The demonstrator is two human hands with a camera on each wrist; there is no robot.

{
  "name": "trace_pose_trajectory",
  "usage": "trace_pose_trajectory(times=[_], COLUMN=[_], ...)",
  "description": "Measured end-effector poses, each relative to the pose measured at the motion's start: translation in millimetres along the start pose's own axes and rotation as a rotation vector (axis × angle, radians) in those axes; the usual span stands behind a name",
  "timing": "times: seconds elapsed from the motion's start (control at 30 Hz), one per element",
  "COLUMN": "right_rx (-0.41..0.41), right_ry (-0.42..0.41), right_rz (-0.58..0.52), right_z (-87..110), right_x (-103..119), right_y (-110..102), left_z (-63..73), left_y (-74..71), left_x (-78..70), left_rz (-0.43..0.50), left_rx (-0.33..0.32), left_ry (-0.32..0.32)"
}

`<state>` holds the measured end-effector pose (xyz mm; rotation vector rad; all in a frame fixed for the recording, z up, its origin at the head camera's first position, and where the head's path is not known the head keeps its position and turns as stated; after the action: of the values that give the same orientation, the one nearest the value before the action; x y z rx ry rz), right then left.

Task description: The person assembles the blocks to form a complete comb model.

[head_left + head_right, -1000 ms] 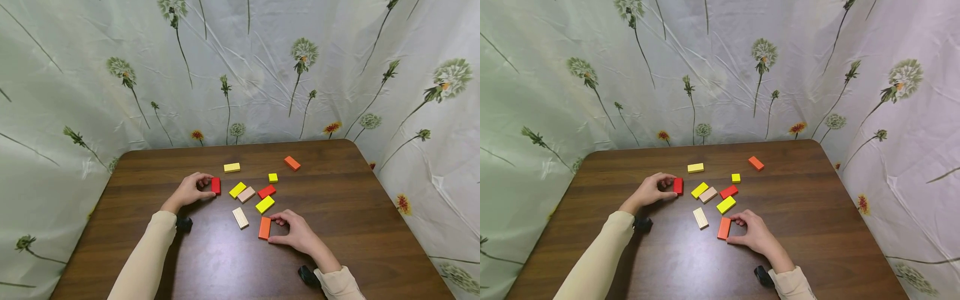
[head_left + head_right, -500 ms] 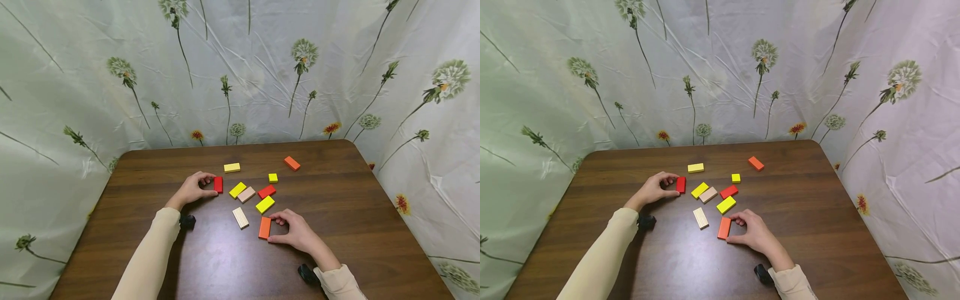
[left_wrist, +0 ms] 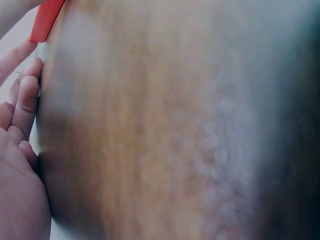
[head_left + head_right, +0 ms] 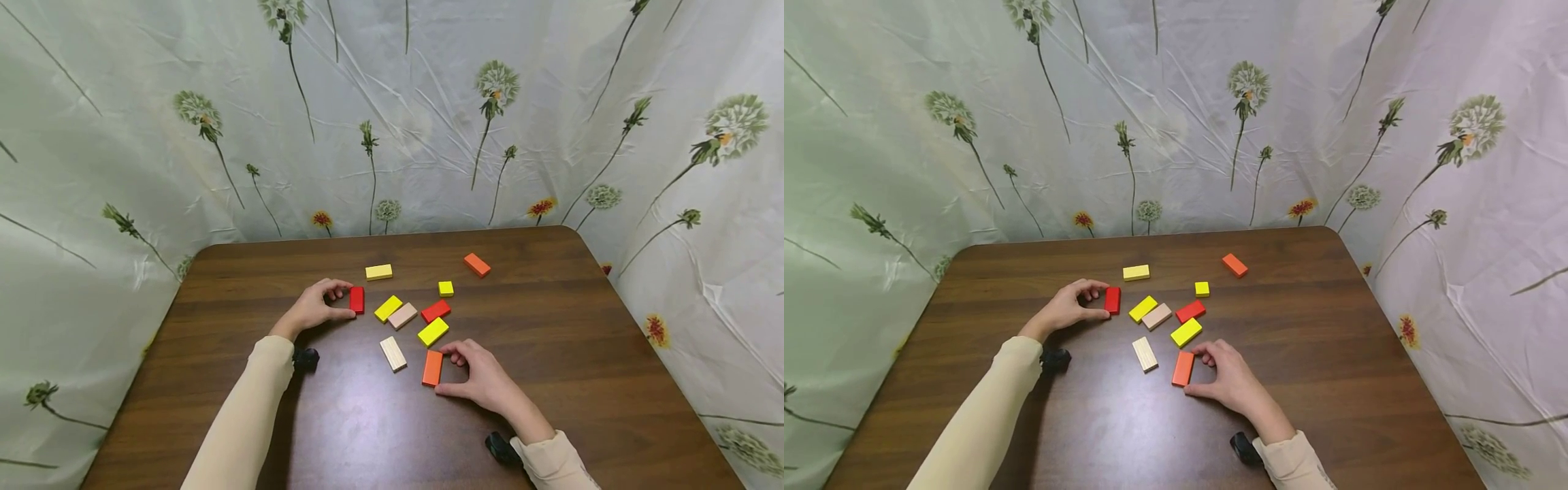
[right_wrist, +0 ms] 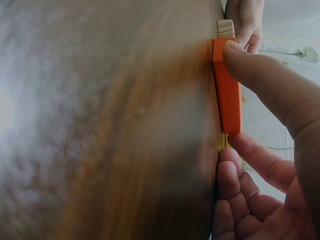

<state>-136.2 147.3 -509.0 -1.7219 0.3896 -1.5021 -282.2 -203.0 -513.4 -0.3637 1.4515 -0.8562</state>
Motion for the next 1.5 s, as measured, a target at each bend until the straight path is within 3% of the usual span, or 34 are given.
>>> trace_pose_trajectory(times=[0.47,0.73,1.1,1.5], right_rx=[-0.013,-0.002,0.010,-0.014], right_ry=[0.034,0.053,0.012,-0.022], right_rz=[0.011,-0.039,-0.068,-0.073], right_z=[-3.2,-5.9,-9.8,-23.4], right_x=[2.7,1.0,-4.4,7.8], right_y=[-1.3,-6.8,-18.3,-28.2], left_z=[-2.7,0.6,0.6,-1.0], left_y=[0.8,-3.4,-2.0,-1.7], left_x=[4.2,3.7,1.8,4.8], left_rz=[0.013,0.052,0.060,0.049], left_rx=[0.007,0.035,0.017,0.012], left_ry=[0.002,-0.005,-0.007,-0.007])
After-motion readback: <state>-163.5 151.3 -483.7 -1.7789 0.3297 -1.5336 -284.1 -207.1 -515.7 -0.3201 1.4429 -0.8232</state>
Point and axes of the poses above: each hand's wrist, its own z-axis away from the middle knuckle, its own y-axis out of the palm, x = y × z, the point moved 4 cm from there along -z, towards the middle knuckle, and after that the axes turned 5 degrees about -y, right-handed, at the moved point
